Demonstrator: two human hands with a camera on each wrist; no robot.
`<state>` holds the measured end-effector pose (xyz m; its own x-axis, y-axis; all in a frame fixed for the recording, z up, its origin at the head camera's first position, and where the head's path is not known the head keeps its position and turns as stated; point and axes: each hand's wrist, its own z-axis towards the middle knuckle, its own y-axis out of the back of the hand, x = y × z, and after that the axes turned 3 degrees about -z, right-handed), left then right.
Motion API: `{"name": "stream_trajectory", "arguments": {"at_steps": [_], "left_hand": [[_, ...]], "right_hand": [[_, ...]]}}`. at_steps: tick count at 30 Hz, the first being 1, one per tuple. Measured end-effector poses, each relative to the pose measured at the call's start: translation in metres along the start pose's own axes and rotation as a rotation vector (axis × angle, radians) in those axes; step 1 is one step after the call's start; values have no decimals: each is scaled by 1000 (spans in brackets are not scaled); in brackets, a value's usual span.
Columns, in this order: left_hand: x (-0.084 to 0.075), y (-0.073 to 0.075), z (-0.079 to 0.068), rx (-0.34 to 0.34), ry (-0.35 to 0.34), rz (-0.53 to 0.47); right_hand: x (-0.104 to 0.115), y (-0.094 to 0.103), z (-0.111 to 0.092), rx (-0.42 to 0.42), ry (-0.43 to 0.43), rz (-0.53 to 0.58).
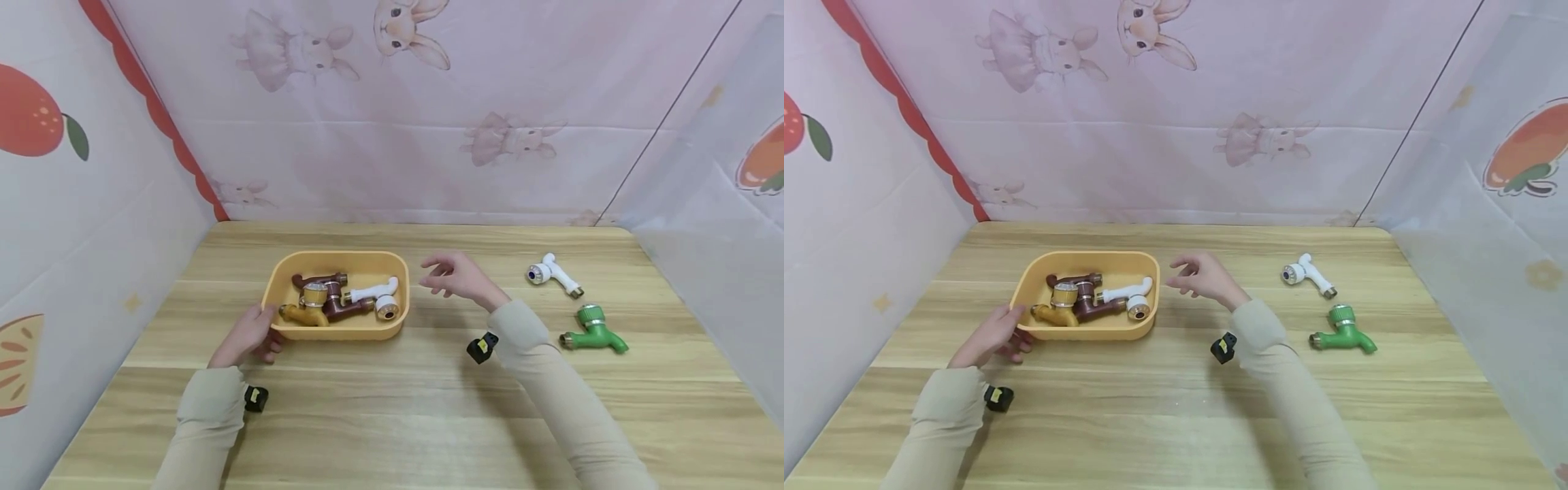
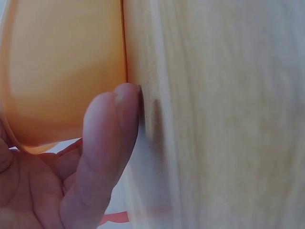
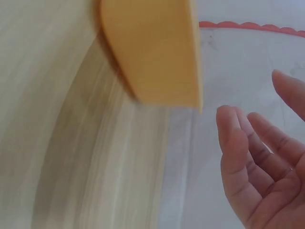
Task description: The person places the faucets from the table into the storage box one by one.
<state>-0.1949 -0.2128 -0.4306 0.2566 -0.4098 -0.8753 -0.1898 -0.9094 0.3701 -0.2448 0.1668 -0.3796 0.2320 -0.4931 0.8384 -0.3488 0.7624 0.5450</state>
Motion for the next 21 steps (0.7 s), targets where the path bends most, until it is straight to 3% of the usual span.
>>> {"name": "stream_trajectory", "arguments": {"at_steps": [21], "left_hand": [[4, 1, 3, 7, -19, -15]], "right_hand": [[-43, 26, -26, -208, -155, -54]]}}
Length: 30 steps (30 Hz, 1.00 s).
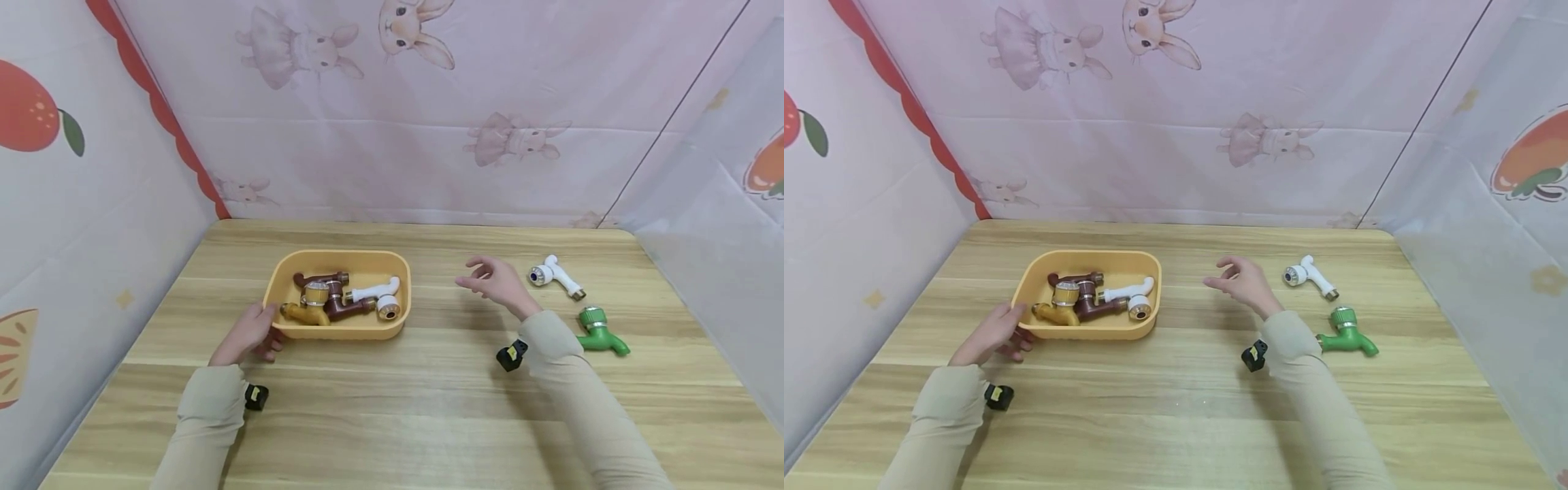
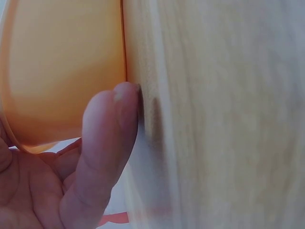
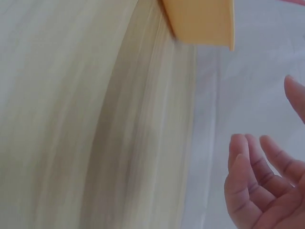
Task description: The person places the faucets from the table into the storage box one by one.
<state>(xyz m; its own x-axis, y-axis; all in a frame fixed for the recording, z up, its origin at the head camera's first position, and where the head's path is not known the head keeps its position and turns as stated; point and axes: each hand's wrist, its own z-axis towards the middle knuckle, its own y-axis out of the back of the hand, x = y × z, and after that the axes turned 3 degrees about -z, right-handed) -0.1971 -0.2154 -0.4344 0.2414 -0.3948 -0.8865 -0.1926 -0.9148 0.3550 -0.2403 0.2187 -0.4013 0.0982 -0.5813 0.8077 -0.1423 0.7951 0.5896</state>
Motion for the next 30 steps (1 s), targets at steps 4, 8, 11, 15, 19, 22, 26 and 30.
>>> {"name": "stream_trajectory", "arguments": {"at_steps": [4, 8, 11, 15, 19, 22, 26, 30], "left_hand": [[1, 0, 0, 1, -4, -1], [1, 0, 0, 2, -8, -2], [1, 0, 0, 5, -8, -2], [1, 0, 0, 0, -5, 1], [1, 0, 0, -8, 3, 3], [1, 0, 0, -11, 7, 5], [0, -1, -1, -11, 6, 6], [0, 0, -1, -10, 6, 6]], "right_hand": [[-8, 6, -3, -25, -21, 13], [-15, 13, -6, -52, -44, -2], [-19, 17, -9, -77, -65, -15], [-25, 22, -12, -118, -97, -8], [-30, 26, -14, -170, -116, 2], [-36, 29, -15, -206, -120, -15], [-43, 34, -16, -241, -125, -42], [-47, 40, -18, -274, -136, -66]]}}
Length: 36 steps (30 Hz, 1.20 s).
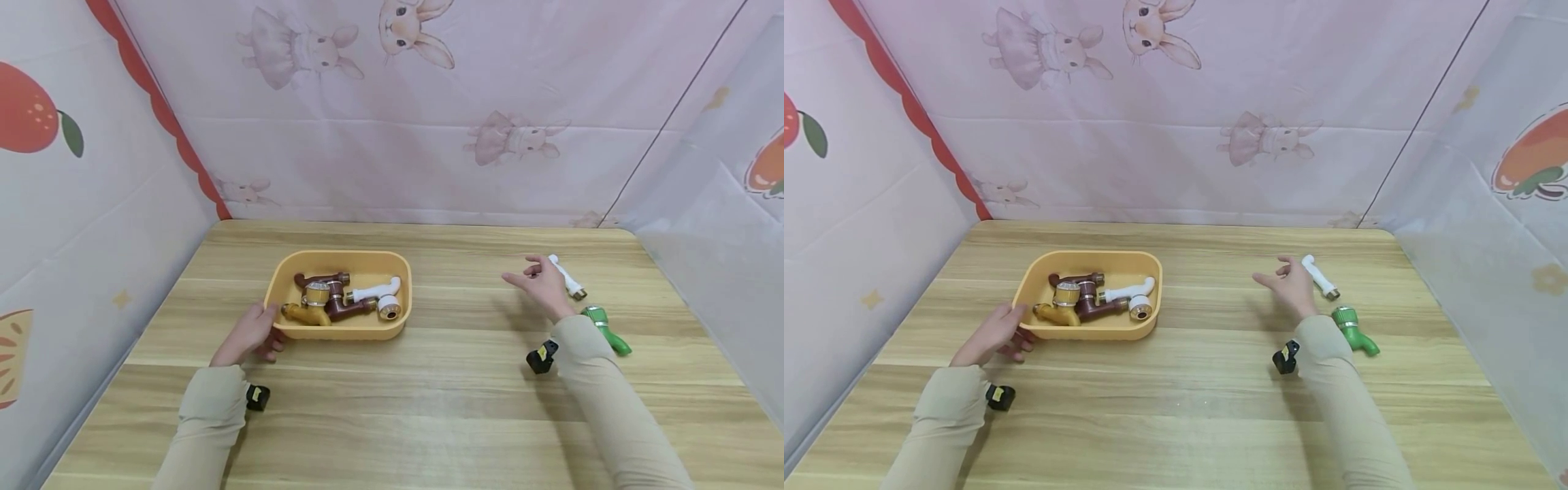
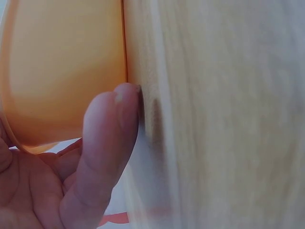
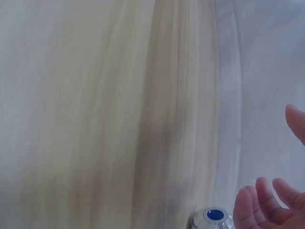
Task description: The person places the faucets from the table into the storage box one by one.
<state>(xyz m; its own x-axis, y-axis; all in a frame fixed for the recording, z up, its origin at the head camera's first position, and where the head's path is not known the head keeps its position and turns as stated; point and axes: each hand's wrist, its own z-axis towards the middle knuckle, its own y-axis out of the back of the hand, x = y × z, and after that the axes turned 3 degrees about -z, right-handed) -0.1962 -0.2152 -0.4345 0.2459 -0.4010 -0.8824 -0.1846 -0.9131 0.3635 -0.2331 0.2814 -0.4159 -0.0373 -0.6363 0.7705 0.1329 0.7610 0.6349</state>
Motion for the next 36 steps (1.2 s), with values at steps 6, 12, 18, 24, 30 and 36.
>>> {"name": "stream_trajectory", "arguments": {"at_steps": [6, 12, 18, 24, 30, 36], "left_hand": [[0, 0, 0, -7, 4, 5], [0, -1, 0, -8, 3, -1], [0, -2, -1, -4, 2, -12], [-1, -2, -2, -13, 5, -4], [0, -1, -1, -14, -3, -2], [1, -1, -1, -11, -1, 1]], "right_hand": [[-7, 9, 2, -11, -38, -44], [-14, 17, 10, -61, -67, -103], [-23, 25, 17, -90, -66, -140], [-29, 27, 21, -77, -93, -177], [-33, 28, 25, -36, -152, -255], [-35, 30, 30, 13, -201, -299]]}}
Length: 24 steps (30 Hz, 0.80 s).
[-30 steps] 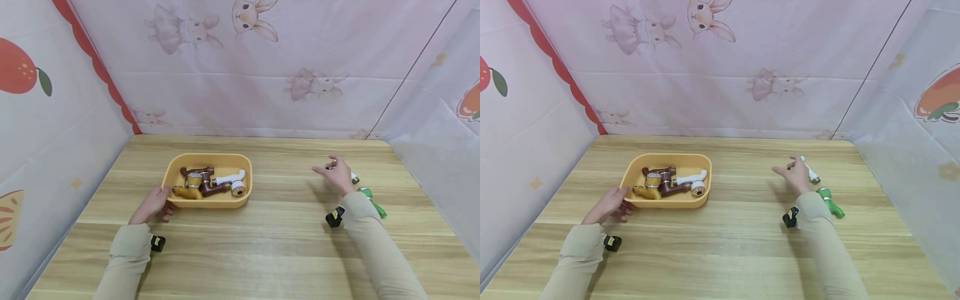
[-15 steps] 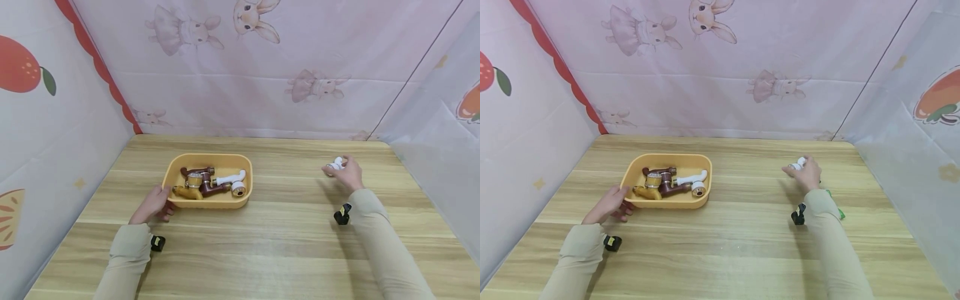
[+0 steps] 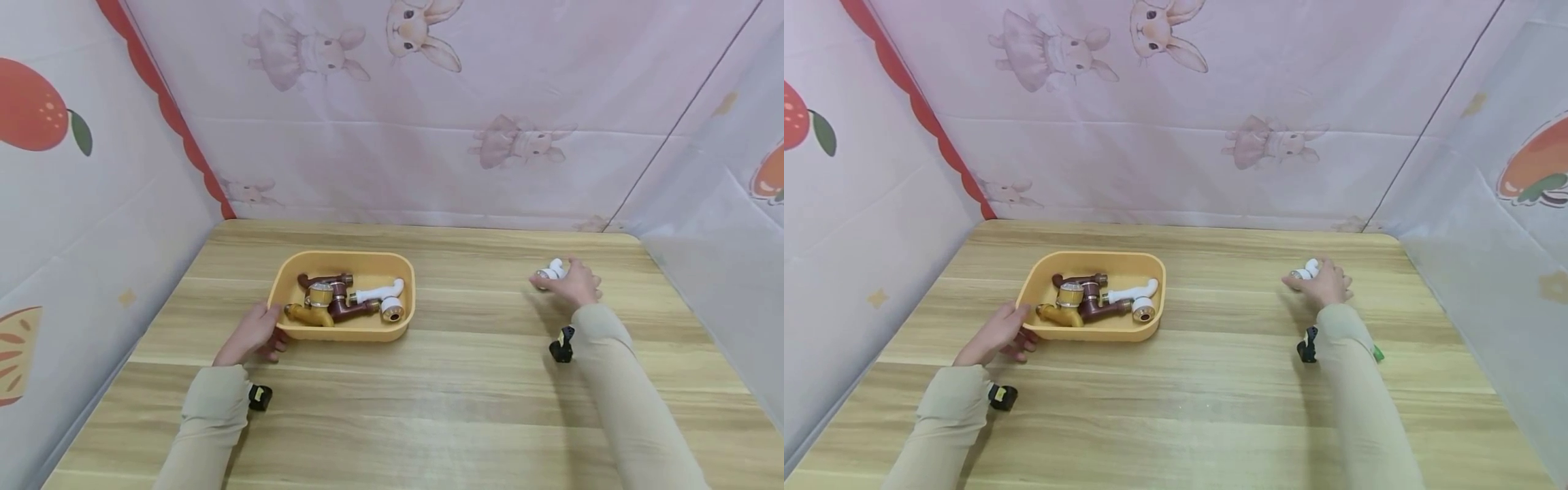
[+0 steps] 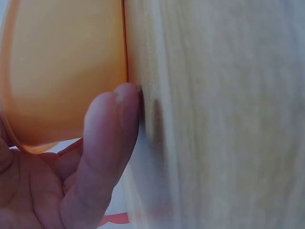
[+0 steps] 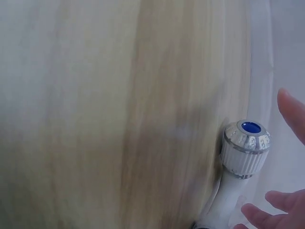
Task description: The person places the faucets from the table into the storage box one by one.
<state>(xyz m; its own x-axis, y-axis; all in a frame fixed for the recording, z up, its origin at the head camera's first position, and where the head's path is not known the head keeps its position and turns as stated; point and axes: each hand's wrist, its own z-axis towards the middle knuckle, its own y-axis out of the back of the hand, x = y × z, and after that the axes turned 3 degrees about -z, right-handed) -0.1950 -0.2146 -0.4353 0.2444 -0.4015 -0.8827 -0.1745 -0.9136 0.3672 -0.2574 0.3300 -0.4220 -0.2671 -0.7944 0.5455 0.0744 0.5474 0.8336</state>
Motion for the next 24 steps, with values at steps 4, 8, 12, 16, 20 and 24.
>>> {"name": "stream_trajectory", "arguments": {"at_steps": [4, 8, 12, 16, 20, 24], "left_hand": [[0, -1, 0, 3, -11, 4], [0, -1, 0, 0, -19, 0], [1, -3, 0, -1, -16, -19], [2, -3, 1, -4, -19, -32], [3, -3, 1, -5, -22, -28], [2, -3, 0, -8, -18, -27]], "right_hand": [[-1, 2, 1, 41, -38, -26], [0, 4, 0, 100, -51, -55], [0, 4, 0, 153, -49, -97], [0, 4, 2, 198, -42, -116], [-1, 3, 3, 209, -38, -127], [0, 1, 4, 183, -34, -127]]}}
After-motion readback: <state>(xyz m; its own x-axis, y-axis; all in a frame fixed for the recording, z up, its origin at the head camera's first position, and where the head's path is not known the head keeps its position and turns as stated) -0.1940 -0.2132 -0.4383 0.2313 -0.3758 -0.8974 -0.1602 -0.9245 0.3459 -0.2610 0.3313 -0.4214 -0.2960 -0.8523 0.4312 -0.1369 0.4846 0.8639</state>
